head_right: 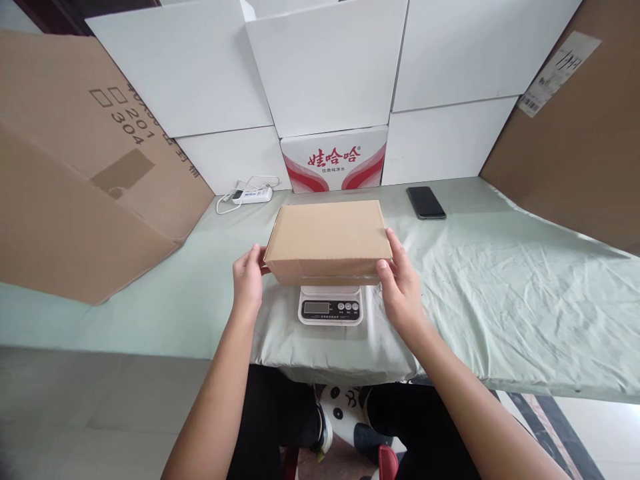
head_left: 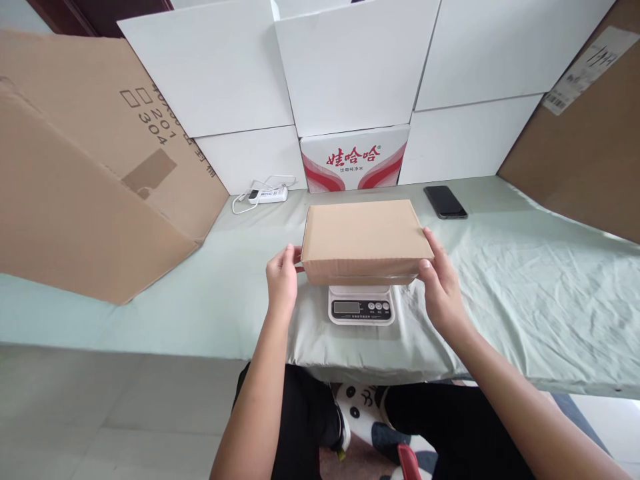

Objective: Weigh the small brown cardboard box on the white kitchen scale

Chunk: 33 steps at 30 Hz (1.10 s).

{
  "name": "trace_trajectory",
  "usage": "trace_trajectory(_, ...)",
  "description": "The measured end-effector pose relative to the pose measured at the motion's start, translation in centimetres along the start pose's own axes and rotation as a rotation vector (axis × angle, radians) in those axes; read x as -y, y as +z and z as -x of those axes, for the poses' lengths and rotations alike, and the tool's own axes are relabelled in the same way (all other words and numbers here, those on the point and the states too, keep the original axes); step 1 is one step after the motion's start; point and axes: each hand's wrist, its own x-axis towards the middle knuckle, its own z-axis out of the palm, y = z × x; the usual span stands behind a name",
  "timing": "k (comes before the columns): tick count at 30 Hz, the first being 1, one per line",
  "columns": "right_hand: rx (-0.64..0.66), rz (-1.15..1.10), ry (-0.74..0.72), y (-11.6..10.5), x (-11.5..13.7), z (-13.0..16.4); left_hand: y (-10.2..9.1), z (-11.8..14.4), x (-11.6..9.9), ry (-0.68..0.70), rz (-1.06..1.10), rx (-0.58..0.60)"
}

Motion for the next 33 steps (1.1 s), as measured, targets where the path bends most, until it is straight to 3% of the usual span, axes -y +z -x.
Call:
trace_trajectory(5,-0.006,0.019,0.001,0.9,0.4,-0.1,0.5,0.1,0.0,0.14,-0.06,-0.048)
trace_trajectory(10,-0.088,-0.042,-0.06,1.8,0.3,-2.8,2.5,-1.5,-0.7,0.178,0.049,-0.06)
trace_trajectory(14,-0.127,-0.103,-0.132,3.0,-0.4,-6.0,4.2,-3.7,-0.4,0.172,0.209,0.152)
trace_trajectory(16,-0.124,-0.11,-0.187,3.8,-1.1,-7.4,4.6,-4.5,0.3,0.175,0.246,0.297)
trace_trajectory(18,-0.107,-0.105,-0.188,4.8,-2.1,-8.4,4.7,-5.2,1.2,0.154,0.255,0.369)
trace_trajectory(24,-0.079,-0.12,-0.049,6.9,-5.4,-9.8,4.9,-5.9,3.5,0.041,0.203,0.391)
trace_trajectory(33,-0.044,-0.127,-0.008,6.9,-7.4,-10.9,5.7,-6.0,5.6,-0.026,0.141,0.385)
